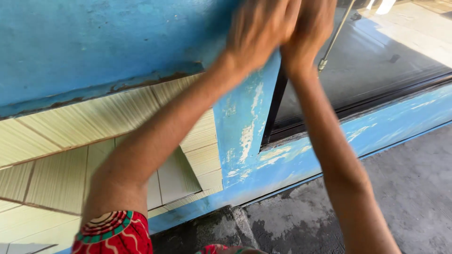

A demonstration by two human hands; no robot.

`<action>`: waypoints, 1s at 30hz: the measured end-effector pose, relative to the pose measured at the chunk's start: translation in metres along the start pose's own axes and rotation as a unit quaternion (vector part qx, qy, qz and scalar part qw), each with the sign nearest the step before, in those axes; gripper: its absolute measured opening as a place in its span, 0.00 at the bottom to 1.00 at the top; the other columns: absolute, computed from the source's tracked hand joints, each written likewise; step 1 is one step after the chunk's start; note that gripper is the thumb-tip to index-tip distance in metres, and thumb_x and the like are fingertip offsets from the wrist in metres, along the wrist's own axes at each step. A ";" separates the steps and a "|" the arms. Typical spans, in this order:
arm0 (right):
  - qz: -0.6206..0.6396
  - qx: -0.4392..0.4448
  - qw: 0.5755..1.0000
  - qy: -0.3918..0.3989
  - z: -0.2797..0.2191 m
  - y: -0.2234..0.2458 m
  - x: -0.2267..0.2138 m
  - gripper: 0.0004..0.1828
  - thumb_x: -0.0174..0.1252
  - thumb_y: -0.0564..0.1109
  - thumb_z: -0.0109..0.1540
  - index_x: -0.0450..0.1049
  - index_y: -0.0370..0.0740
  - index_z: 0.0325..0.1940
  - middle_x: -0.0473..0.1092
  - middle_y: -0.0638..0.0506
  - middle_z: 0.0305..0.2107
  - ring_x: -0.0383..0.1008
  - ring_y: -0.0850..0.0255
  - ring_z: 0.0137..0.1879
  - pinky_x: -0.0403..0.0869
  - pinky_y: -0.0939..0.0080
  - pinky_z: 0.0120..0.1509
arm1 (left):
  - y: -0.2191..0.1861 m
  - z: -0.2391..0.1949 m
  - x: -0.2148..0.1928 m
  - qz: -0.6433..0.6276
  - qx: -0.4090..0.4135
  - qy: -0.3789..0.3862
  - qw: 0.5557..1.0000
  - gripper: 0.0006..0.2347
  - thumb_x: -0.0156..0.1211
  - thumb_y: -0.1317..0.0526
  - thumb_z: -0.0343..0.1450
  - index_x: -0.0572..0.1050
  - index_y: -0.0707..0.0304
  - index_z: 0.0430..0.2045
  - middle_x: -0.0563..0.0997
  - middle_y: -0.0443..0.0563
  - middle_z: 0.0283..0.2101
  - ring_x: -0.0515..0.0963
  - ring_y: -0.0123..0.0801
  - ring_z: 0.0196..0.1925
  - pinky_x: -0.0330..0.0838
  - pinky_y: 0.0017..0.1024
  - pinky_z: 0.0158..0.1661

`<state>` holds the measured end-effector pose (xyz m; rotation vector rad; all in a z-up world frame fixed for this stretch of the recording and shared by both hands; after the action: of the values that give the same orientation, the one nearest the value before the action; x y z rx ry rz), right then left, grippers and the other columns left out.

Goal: The recorder cleans a wall and coin-operated machine panels with a beige cloth.

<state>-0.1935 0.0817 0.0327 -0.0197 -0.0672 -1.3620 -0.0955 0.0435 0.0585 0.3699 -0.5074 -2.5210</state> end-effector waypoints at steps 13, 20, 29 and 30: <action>-0.053 -0.064 0.995 -0.053 0.026 0.049 -0.013 0.17 0.49 0.46 0.73 0.65 0.28 0.59 0.64 0.32 0.54 0.65 0.38 0.61 0.71 0.45 0.62 | 0.023 0.003 0.047 0.012 -0.123 0.054 0.991 0.06 0.64 0.68 0.75 0.78 0.60 0.45 0.75 0.56 0.35 0.78 0.42 0.35 0.75 0.39 0.33; 0.009 0.154 0.988 -0.005 -0.156 0.011 -0.024 0.20 0.52 0.55 0.71 0.72 0.35 0.51 0.71 0.41 0.42 0.72 0.46 0.50 0.74 0.49 0.54 | -0.066 -0.129 -0.002 -0.074 -0.165 0.051 0.982 0.16 0.64 0.66 0.70 0.72 0.69 0.51 0.71 0.56 0.50 0.78 0.44 0.51 0.80 0.32 0.45; 0.069 0.274 0.949 0.138 -0.294 0.016 -0.024 0.10 0.57 0.36 0.62 0.70 0.37 0.48 0.69 0.40 0.42 0.70 0.43 0.48 0.72 0.49 0.52 | -0.121 -0.266 0.028 -0.061 -0.141 0.275 0.949 0.08 0.63 0.66 0.67 0.70 0.61 0.35 0.70 0.51 0.39 0.76 0.37 0.39 0.79 0.32 0.37; 0.073 0.225 0.965 0.115 -0.262 0.028 -0.026 0.11 0.55 0.33 0.60 0.71 0.37 0.47 0.69 0.41 0.41 0.71 0.43 0.48 0.72 0.49 0.53 | -0.109 -0.249 0.022 -0.080 -0.152 0.267 0.948 0.08 0.62 0.67 0.67 0.70 0.62 0.35 0.70 0.52 0.40 0.76 0.38 0.39 0.78 0.32 0.34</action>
<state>-0.1619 0.0986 -0.2296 0.5047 -0.1750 -1.1673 -0.0737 0.0471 -0.2134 0.9643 0.1253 -2.4478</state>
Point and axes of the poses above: each hand's wrist, its own z-axis towards the middle knuckle, its own x-axis out of the palm, y = z × x, the point moved 10 cm from there along z, towards the middle knuckle
